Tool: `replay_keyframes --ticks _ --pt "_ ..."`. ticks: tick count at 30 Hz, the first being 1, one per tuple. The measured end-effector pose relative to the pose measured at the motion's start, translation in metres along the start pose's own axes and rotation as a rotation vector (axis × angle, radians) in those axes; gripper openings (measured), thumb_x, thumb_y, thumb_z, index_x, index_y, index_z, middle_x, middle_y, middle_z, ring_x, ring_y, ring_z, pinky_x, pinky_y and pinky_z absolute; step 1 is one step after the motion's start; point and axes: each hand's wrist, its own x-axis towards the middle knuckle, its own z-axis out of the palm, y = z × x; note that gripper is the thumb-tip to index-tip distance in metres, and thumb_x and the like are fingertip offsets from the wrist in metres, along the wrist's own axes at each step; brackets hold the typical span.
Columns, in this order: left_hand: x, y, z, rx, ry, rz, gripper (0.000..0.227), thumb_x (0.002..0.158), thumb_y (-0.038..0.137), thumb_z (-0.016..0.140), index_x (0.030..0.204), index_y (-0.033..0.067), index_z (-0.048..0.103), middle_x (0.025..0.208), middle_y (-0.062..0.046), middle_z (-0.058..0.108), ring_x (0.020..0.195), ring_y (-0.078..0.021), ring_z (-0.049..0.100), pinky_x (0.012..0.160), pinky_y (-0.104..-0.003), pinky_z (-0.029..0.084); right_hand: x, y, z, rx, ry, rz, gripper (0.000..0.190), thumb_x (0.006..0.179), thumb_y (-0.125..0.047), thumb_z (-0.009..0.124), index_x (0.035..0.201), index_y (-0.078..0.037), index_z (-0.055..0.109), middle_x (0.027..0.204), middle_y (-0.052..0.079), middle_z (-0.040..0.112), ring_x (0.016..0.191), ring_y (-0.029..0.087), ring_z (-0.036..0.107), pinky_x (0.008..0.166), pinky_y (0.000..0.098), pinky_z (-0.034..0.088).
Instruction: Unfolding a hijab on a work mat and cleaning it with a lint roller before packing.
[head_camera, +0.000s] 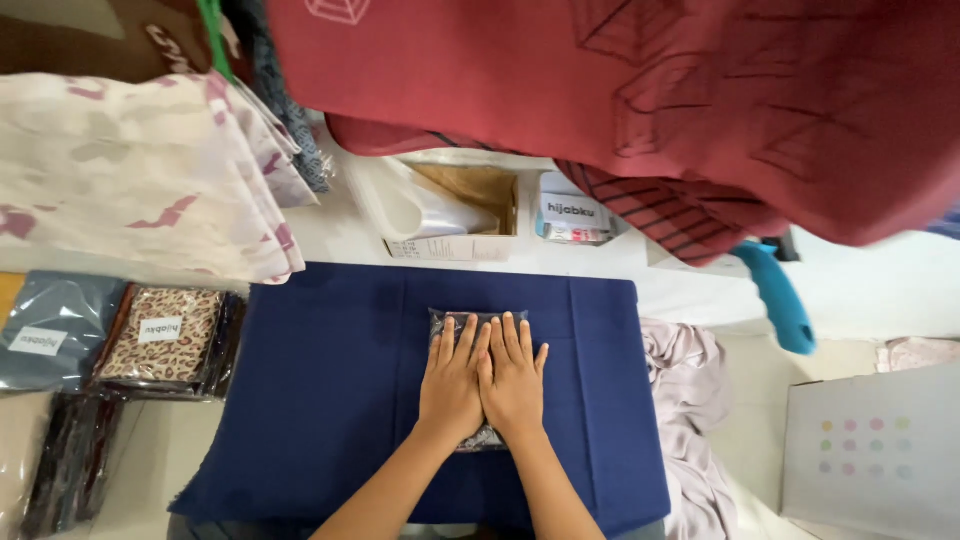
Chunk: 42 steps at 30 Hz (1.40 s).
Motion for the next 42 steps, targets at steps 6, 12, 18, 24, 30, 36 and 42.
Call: replay_keyframes --ticks 6,12,18,24,30,36,42 --pt "0.018 -0.040 0.075 -0.450 0.566 0.110 0.041 0.105 0.009 0.044 0.144 0.0048 0.056 0.149 -0.018 0.054 0.143 -0.0415 0.041 0.120 -0.047 0.028 0.003 0.001 -0.003 0.094 0.045 -0.033 0.055 0.109 -0.043 0.035 0.158 -0.019 0.042 0.166 0.003 0.035 0.154 0.033 0.026 0.119 0.0656 0.021" --pt "-0.025 -0.038 0.013 -0.432 0.630 0.202 0.010 0.091 0.041 0.071 0.092 0.0320 0.073 0.102 0.013 0.074 0.107 -0.0117 0.069 0.098 -0.030 0.051 0.003 0.008 0.011 0.044 0.128 -0.059 0.051 0.109 -0.037 0.043 0.157 -0.020 0.042 0.163 0.004 0.039 0.150 0.035 0.033 0.115 0.0683 0.029" --pt "-0.083 -0.047 -0.013 -0.388 0.090 0.264 0.044 0.062 0.033 0.094 0.098 0.0225 0.072 0.112 0.008 0.059 0.102 -0.0160 0.055 0.096 -0.031 0.041 0.010 0.017 0.019 0.243 0.100 -0.034 0.052 0.103 -0.036 0.048 0.151 -0.016 0.048 0.164 0.005 0.037 0.154 0.034 0.023 0.120 0.0664 0.014" --pt "-0.088 -0.048 -0.024 -0.351 0.217 0.348 0.034 0.072 0.023 0.083 0.101 0.0179 0.067 0.114 0.006 0.062 0.100 -0.0166 0.059 0.089 -0.031 0.049 -0.012 0.037 -0.059 0.887 -0.217 -0.094 0.097 0.076 -0.024 0.082 0.159 -0.017 0.033 0.171 0.011 0.022 0.160 0.025 0.010 0.126 0.0429 0.010" --pt "-0.090 -0.048 -0.034 -0.361 0.390 0.451 0.021 0.085 0.024 0.070 0.103 0.0129 0.066 0.107 0.000 0.066 0.093 -0.0196 0.062 0.083 -0.032 0.050 -0.071 0.048 -0.083 0.605 -0.372 -0.070 0.115 0.050 -0.001 0.096 0.152 -0.026 0.049 0.173 0.009 0.012 0.158 0.027 0.016 0.125 0.0393 0.022" --pt "-0.082 -0.005 -0.115 -0.333 0.766 0.364 0.010 0.088 0.020 0.072 0.089 0.0098 0.072 0.087 0.001 0.076 0.069 -0.0159 0.067 0.062 -0.028 0.052 -0.070 0.016 -0.101 0.793 0.291 -0.230 0.042 0.071 -0.002 0.084 0.112 -0.011 0.079 0.160 0.011 0.047 0.156 0.031 0.030 0.125 0.0431 0.025" --pt "-0.054 -0.016 -0.119 -0.883 0.203 -0.282 0.098 0.066 0.055 0.088 0.147 0.0244 0.042 0.122 -0.014 0.073 0.105 -0.0365 0.073 0.092 -0.046 0.057 -0.046 -0.001 -0.090 0.696 0.349 0.249 0.020 0.093 -0.042 0.075 0.093 -0.022 0.081 0.078 0.005 0.078 0.076 0.024 0.074 0.068 0.0410 0.056"
